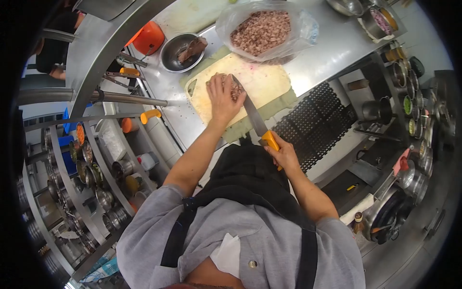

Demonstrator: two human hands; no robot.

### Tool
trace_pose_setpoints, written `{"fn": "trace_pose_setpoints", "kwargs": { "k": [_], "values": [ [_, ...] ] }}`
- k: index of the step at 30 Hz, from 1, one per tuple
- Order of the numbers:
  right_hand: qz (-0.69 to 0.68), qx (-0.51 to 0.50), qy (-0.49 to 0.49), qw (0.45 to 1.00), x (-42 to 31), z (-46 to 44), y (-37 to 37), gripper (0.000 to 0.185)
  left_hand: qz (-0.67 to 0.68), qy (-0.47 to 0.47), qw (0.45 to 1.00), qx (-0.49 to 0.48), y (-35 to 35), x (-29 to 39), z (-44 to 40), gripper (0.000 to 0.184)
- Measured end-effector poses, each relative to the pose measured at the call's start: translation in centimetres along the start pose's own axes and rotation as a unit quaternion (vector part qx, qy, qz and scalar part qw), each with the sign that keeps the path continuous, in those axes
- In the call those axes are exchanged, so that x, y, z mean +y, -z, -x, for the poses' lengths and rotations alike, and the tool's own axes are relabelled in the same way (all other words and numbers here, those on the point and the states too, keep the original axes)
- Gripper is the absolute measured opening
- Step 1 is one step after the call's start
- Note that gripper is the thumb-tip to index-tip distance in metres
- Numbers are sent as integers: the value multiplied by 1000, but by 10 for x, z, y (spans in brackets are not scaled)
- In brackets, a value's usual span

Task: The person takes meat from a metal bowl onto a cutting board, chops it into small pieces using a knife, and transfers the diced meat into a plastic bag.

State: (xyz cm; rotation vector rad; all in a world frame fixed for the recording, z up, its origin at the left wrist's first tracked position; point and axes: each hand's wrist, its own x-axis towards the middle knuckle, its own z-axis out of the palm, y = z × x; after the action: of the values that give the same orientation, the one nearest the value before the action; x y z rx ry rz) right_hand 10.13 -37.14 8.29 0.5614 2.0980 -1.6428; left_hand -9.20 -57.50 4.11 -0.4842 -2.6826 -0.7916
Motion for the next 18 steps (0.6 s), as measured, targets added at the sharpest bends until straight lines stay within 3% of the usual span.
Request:
{"fn": "trace_pose_setpoints", "kwargs": {
  "k": [2,7,14,18],
  "values": [
    [1,-29,-5,1000,-9,-15,-12,64,1,1,999,33,-5,1,-3,68],
    [-6,-92,-5,996,-16,-24,-22,64,74,67,985,138,-19,-12,0,24],
    [46,-104,13,993,-61,5,6,66,126,86,967,206,-15,2,-5,14],
    [31,-60,50,996,-85,15,24,64,133,54,965,219,-4,32,-51,13]
  ]
}}
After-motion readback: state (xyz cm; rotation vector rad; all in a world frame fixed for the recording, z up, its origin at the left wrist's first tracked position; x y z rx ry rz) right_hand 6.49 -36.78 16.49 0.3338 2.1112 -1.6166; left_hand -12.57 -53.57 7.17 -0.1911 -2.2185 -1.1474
